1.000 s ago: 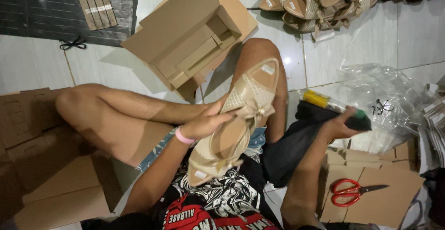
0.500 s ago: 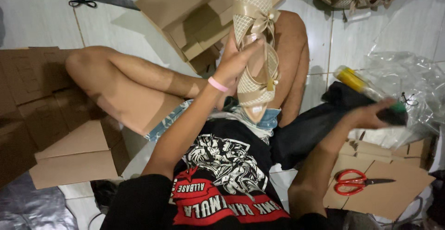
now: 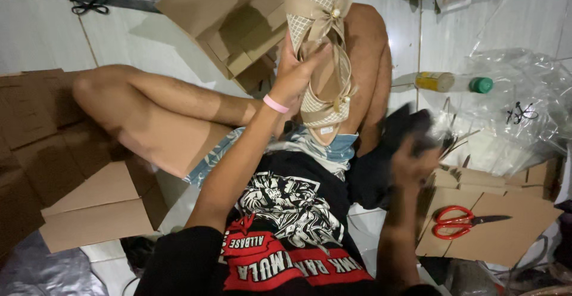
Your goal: The person sits on the floor and packs beige high-heeled shoes into cardboard boxes. They wipe the shoes with a black cloth, place them in the box, and close the lid. The process is repeated for multiple pairs of shoes.
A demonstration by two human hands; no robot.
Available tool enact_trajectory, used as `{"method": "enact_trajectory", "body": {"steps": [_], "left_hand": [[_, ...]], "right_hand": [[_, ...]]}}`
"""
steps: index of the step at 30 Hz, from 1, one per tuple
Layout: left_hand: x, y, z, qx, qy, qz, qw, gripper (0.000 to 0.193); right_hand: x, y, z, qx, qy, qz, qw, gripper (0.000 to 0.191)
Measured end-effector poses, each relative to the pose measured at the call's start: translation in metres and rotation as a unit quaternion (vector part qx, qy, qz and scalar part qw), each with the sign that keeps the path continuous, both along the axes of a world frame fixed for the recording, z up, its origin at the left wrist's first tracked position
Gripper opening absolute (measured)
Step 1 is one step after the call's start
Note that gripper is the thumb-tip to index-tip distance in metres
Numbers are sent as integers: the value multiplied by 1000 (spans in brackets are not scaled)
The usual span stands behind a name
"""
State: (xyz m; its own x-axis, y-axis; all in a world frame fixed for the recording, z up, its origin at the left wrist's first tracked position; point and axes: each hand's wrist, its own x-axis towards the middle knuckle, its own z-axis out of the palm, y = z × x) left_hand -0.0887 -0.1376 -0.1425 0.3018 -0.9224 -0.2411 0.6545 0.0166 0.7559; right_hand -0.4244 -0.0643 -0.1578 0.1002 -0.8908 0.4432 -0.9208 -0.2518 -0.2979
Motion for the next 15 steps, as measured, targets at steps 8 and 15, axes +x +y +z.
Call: {"method": "enact_trajectory", "body": {"steps": [8,15], "left_hand": [[-9,0,-3,-10,-55,40,998,59],[-11,-1,1,-18,-103,53,993,60]], "right_hand": [[84,43,50,164,-8,260,951,19],[91,36,49,158,44,267,950,18]]}}
